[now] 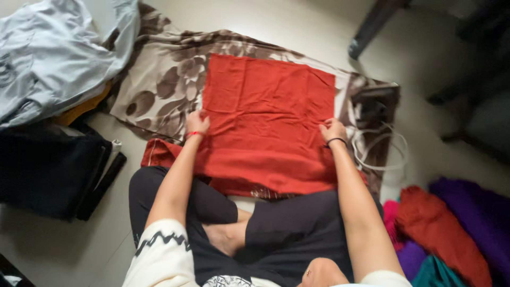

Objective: The person irons a red embroidered garment laid out on a floral-patterned cloth on the floor. They use a handheld iron to smooth the sleeves and body, periodically adjusting the fabric and flipping it over to iron the reverse side.

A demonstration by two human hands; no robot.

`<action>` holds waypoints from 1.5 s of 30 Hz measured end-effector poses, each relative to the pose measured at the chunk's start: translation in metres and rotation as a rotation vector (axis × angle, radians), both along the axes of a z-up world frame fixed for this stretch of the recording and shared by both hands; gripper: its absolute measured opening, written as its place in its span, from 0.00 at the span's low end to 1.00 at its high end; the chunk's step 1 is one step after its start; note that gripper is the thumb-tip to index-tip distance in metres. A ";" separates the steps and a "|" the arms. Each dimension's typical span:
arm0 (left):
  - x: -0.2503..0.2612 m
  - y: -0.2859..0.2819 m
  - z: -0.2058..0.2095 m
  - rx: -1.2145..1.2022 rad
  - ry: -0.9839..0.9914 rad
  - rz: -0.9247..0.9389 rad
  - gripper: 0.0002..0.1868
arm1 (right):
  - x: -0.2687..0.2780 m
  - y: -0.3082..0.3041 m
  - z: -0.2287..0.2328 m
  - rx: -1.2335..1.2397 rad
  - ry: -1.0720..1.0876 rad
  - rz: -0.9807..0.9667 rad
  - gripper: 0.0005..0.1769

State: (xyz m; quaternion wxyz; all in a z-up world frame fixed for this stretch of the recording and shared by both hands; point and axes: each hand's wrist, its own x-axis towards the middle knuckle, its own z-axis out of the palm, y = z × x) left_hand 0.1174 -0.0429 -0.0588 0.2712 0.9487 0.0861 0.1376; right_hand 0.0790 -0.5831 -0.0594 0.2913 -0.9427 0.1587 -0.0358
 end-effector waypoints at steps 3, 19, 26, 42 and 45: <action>0.056 -0.003 -0.011 -0.146 -0.019 -0.001 0.10 | 0.028 -0.005 -0.012 -0.006 -0.156 -0.013 0.14; 0.312 -0.025 -0.086 0.029 -0.144 0.109 0.15 | 0.193 -0.018 -0.070 -0.400 -0.287 -0.229 0.20; 0.329 -0.035 -0.098 -0.002 -0.210 0.046 0.14 | 0.221 -0.025 -0.063 -0.121 -0.148 -0.438 0.17; 0.284 0.066 -0.027 -1.265 -0.130 -0.485 0.14 | 0.165 0.023 -0.011 0.251 -0.736 0.249 0.04; 0.319 0.071 -0.057 -0.971 -0.142 -0.450 0.10 | 0.216 -0.019 -0.039 0.310 -0.542 -0.164 0.11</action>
